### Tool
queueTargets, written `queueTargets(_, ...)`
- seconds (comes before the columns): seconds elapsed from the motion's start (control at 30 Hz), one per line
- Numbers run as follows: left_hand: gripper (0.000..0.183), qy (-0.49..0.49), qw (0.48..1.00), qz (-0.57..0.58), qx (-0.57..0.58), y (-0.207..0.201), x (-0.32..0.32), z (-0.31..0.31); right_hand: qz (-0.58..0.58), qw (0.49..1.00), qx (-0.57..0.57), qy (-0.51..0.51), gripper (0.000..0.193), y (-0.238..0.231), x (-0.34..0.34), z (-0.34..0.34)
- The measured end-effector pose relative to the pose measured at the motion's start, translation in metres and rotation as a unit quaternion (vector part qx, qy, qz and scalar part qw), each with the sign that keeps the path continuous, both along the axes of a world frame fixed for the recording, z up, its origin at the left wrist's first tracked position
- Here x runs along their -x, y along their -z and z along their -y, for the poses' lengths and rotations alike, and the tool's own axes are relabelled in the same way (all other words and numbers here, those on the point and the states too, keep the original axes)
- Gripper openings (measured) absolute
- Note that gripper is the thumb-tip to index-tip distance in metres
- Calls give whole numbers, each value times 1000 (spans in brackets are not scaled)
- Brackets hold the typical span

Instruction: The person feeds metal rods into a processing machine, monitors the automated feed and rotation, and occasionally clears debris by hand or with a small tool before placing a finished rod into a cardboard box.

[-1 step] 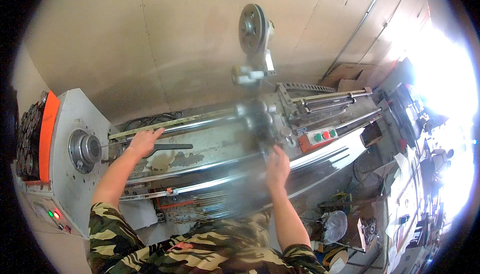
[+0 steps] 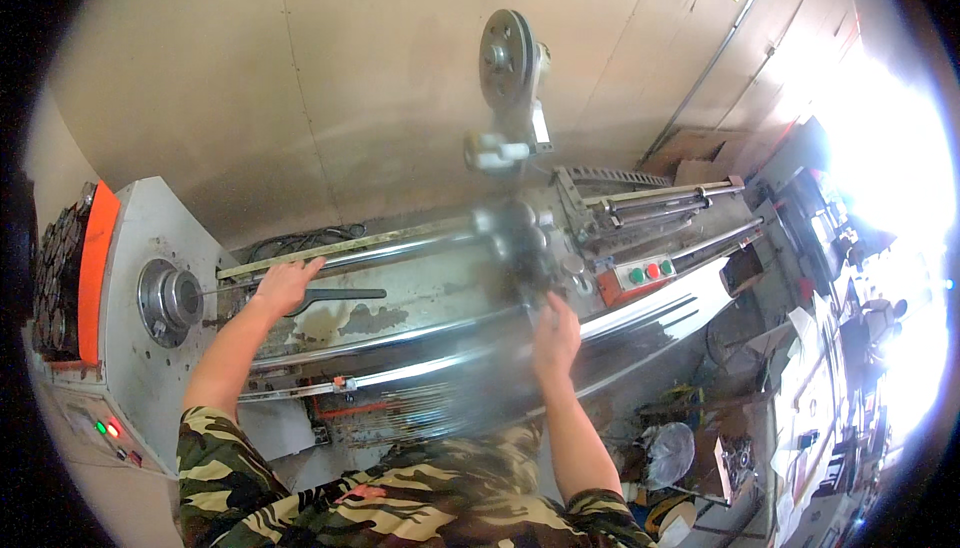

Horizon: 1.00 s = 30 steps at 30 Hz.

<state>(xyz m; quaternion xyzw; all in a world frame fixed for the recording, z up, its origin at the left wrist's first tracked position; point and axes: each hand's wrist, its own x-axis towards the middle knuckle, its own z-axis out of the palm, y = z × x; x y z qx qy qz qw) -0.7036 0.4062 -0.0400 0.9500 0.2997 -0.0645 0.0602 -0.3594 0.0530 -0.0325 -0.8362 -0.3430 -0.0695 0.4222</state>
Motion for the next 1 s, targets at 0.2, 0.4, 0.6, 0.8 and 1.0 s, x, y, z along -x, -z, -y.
queueTargets(0.2, 52, -19, 1000, -11, -8, -5, 41, -13, 0, 1000, -21, -23, 27, 1, 13, -6)
queueTargets(0.4, 43, -4, 993, 76, -87, 28, 62, -25, 66, 991, 10, -114, 39, 1, 26, -33)
queueTargets(0.6, 37, 117, 970, 186, -101, 23, -45, 61, 291, 930, 86, -209, 48, -63, 35, -72)
queueTargets(0.8, 24, 131, 958, 195, 163, 56, -55, 217, 196, 910, 225, -289, 16, 31, -21, 55)
queueTargets(1.0, 14, 183, 941, 179, 223, 84, -63, 282, 86, 908, 320, -257, 16, 67, -30, 124)
